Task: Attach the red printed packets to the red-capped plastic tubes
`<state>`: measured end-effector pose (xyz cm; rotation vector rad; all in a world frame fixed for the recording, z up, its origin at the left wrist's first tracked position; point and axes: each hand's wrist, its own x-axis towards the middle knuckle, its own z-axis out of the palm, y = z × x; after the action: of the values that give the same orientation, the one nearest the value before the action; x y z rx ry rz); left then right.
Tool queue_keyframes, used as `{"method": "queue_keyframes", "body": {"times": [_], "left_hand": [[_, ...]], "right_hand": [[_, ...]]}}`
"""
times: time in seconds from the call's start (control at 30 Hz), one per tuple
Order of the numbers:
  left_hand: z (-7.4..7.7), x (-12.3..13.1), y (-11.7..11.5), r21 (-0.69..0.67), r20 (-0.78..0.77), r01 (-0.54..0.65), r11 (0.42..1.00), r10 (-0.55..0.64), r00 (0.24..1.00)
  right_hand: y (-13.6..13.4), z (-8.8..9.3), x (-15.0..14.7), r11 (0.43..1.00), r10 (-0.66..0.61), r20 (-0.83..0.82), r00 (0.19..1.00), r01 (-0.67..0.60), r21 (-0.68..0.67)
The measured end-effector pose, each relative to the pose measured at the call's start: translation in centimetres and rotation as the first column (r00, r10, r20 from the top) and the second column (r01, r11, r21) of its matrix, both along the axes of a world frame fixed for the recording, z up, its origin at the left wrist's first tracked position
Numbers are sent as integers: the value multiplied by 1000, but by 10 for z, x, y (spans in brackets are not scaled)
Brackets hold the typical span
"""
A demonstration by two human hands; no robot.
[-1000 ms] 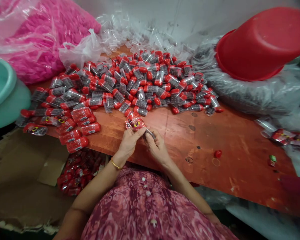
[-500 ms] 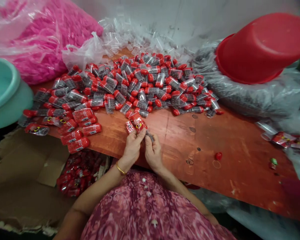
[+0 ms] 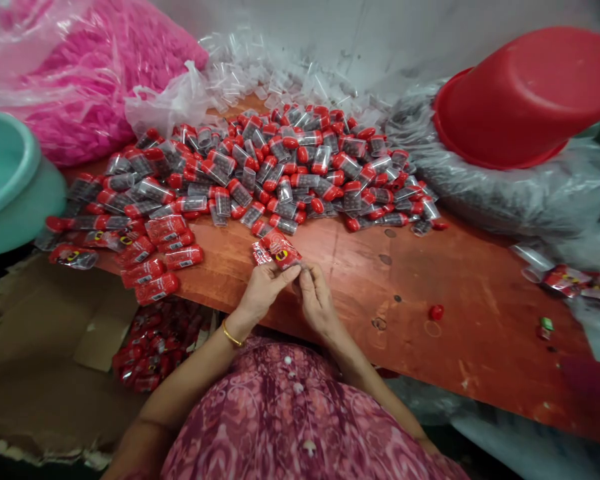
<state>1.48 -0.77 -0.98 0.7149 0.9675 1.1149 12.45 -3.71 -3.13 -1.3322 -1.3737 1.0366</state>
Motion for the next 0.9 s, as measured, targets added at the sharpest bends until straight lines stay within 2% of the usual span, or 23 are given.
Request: {"method": "queue_keyframes", "body": {"times": [0.1,0.2,0.27,0.37,0.5,0.63,0.7,0.77,0.9], "left_hand": [[4,2,0,51,12,-24,998,24,1000],[0,6,1,124,-56,31,992,-24,998],[-8,9,1,179,-132,67,982,-44,990],[-21,14,0,248,-281,117,962,-44,959],[-30,23,-5,297,-509,217,930,-38,860],[-32,31,-11,354,-598,325,877,-55,800],[-33,32,-15,411,-638,366,835,-22,769],[-35,32,-17,439,-708,389,810,44,705],[-37,29,-20,386,-840,427,818,120,529]], "right_hand": [[4,6,6,999,-25,61,998,22,49],[13,10,17,992,-88,58,994,81,100],[19,9,27,986,-64,60,996,53,160],[23,6,45,953,-24,192,981,-35,302],[20,-1,68,881,-120,437,892,-107,461],[10,-11,78,815,-274,604,749,-152,559],[5,-15,77,808,-304,595,744,-130,575],[2,-18,75,812,-312,571,760,-98,575],[2,-20,73,817,-292,569,769,-108,566]]}}
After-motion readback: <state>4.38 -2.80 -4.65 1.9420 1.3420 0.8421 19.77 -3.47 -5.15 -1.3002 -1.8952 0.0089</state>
